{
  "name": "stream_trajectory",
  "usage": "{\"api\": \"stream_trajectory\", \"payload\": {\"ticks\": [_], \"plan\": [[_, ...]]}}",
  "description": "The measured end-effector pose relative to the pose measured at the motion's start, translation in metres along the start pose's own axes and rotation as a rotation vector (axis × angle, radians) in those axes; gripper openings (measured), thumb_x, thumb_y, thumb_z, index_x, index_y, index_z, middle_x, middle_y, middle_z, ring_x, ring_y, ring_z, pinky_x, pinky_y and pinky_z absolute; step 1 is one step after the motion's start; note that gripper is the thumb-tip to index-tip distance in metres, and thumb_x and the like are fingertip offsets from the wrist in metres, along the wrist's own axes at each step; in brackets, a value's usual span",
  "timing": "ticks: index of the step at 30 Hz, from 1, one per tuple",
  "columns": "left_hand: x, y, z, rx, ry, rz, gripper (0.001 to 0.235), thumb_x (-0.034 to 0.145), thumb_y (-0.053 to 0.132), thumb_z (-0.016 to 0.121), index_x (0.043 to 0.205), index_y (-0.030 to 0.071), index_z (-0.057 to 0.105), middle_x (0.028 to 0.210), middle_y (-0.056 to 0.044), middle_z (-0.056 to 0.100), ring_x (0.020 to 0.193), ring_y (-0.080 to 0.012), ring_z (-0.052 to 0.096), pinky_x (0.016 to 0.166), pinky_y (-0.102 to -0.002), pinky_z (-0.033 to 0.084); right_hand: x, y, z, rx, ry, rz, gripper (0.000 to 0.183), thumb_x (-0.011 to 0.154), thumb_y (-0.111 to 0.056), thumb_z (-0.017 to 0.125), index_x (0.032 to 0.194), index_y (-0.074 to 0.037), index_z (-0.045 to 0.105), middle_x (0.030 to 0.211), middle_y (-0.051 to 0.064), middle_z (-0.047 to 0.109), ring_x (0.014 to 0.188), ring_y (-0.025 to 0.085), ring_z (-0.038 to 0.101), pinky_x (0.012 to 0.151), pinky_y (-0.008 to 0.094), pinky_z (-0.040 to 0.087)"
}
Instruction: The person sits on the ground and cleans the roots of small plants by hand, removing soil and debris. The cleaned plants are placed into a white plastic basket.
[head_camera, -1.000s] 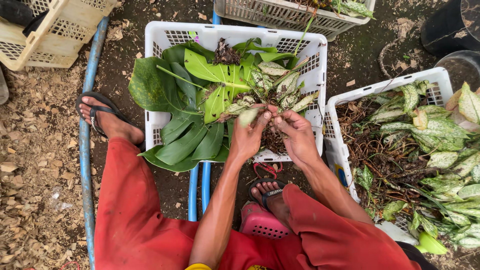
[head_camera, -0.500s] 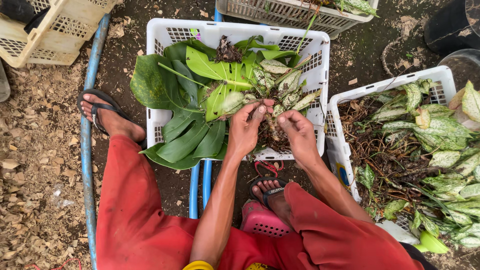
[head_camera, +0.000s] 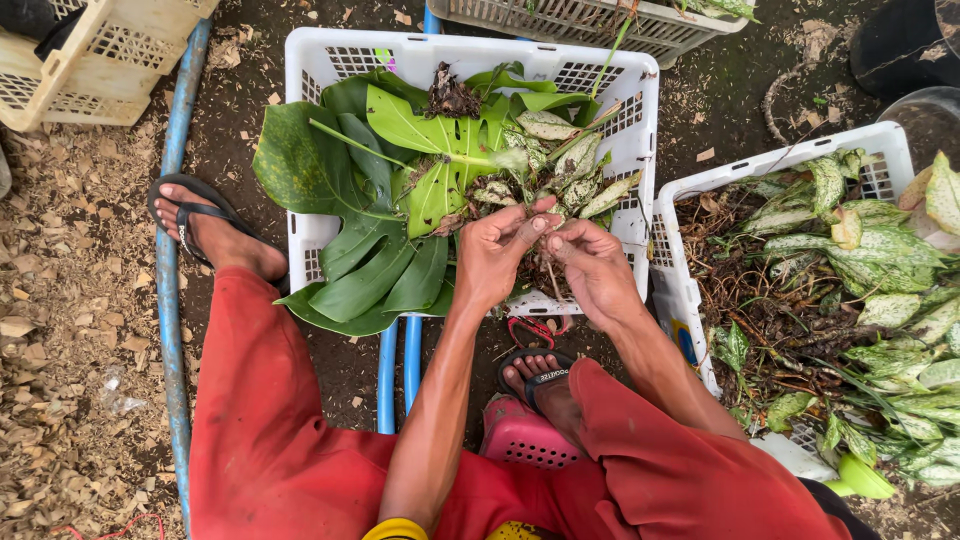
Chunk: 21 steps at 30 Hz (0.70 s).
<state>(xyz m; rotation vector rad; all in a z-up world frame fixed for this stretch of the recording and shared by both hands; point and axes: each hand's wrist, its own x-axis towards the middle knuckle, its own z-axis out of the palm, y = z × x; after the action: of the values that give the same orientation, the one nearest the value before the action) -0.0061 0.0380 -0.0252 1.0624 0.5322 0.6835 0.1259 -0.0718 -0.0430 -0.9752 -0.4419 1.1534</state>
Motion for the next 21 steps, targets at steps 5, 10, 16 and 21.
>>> {"api": "stream_trajectory", "payload": {"ticks": [5,10,16,21], "plan": [[-0.003,0.003,0.006,0.1,0.035,-0.027,0.033,0.102,0.012,0.066,0.131,-0.003,0.068,0.118,-0.015,0.078,0.107,-0.0113,0.071,0.092,-0.026,0.057,-0.003,-0.008,0.012,-0.026,0.079,0.014,0.009,0.107,-0.005,0.06,0.105,0.0,0.067,0.103,0.006,0.067,0.096,0.011,0.06,0.09,0.028,0.049],[-0.003,0.013,0.014,0.185,0.116,-0.002,0.031,0.101,0.015,0.067,0.127,0.0,0.07,0.113,-0.009,0.08,0.102,-0.0084,0.071,0.089,-0.025,0.057,-0.006,-0.011,0.013,-0.578,0.062,-0.168,0.005,0.097,0.0,0.071,0.1,0.0,0.067,0.099,0.002,0.064,0.093,0.008,0.057,0.084,0.027,0.048],[-0.008,0.022,0.019,0.419,0.197,0.022,0.023,0.092,0.017,0.075,0.109,0.003,0.078,0.093,-0.008,0.081,0.084,-0.0075,0.074,0.075,-0.025,0.058,-0.003,-0.009,0.008,-0.513,0.091,-0.142,0.004,0.098,-0.002,0.068,0.101,0.0,0.069,0.099,0.003,0.067,0.096,0.01,0.063,0.09,0.027,0.051],[-0.008,0.022,0.018,0.504,0.264,0.011,0.019,0.09,0.016,0.079,0.103,0.002,0.08,0.083,-0.008,0.08,0.073,-0.0083,0.071,0.066,-0.026,0.056,-0.004,-0.009,0.022,-0.633,0.136,-0.137,0.008,0.102,-0.005,0.065,0.106,0.001,0.069,0.097,0.004,0.067,0.091,0.01,0.06,0.085,0.027,0.049]]}}
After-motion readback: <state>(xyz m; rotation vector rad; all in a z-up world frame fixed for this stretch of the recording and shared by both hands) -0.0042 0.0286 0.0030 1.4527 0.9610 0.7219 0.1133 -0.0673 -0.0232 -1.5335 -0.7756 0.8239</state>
